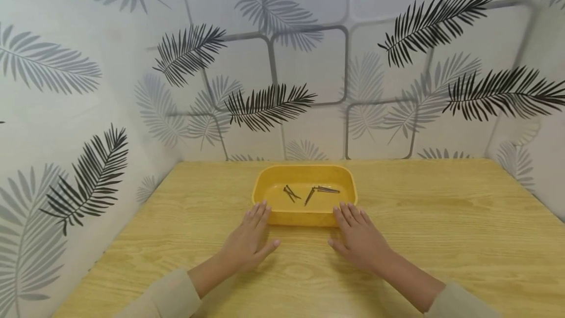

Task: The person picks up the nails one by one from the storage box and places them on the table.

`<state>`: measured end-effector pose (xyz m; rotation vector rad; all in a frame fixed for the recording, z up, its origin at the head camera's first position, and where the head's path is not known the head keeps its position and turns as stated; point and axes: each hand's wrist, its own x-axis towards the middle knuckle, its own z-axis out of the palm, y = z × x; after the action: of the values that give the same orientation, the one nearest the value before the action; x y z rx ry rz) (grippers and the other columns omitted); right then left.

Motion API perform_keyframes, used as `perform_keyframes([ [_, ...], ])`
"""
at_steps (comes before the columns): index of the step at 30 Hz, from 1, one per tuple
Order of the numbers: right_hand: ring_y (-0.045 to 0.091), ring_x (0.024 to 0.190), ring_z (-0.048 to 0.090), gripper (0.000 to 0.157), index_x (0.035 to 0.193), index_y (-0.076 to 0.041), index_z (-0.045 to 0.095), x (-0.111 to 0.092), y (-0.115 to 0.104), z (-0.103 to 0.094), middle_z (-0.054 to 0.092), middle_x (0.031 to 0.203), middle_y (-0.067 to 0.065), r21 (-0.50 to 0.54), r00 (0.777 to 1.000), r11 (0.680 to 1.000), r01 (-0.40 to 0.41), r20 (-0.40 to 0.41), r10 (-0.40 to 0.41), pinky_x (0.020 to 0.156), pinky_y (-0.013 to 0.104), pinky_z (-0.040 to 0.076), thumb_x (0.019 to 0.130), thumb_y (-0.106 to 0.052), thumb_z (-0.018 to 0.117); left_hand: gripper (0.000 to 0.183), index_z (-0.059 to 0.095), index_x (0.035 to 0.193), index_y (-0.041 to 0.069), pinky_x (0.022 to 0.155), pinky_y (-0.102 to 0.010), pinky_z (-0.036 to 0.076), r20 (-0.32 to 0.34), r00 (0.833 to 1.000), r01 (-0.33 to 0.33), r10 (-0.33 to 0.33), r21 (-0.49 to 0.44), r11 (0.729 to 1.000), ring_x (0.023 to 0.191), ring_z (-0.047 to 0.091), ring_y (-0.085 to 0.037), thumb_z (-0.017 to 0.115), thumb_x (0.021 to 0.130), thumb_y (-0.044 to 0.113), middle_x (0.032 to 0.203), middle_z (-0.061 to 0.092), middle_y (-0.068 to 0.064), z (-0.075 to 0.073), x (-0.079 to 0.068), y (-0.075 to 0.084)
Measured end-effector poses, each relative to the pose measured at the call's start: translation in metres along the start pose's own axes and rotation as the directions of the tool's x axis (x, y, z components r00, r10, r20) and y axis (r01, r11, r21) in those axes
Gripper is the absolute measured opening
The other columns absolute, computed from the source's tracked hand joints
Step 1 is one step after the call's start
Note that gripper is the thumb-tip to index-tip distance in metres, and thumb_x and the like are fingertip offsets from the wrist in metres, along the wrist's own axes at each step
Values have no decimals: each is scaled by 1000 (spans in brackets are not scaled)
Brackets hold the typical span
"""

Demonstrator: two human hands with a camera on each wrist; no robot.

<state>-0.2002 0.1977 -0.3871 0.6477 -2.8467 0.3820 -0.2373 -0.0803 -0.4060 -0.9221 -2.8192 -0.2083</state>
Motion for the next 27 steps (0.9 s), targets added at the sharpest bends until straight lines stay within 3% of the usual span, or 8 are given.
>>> perform_keyframes([
  [7, 47, 135, 24, 70, 141, 8, 31, -3, -1, -2, 26, 147, 28, 10, 1000, 1000, 2, 15, -2, 107, 61, 23, 92, -37, 55, 78, 18, 146, -5, 115, -45, 19, -21, 1000, -9, 9, -1, 1000, 143, 15, -34, 34, 95, 53, 154, 13, -21, -1, -3, 2],
  [27, 47, 134, 26, 70, 140, 7, 33, -10, -6, -4, 29, 146, 29, 9, 1000, 1000, 8, 4, -8, 105, 62, 26, 91, -36, 57, 79, 15, 147, -4, 116, -45, 17, 35, 999, -7, 7, -4, 1000, 144, 11, -32, 31, 96, 54, 155, 9, -20, -7, -11, 7],
])
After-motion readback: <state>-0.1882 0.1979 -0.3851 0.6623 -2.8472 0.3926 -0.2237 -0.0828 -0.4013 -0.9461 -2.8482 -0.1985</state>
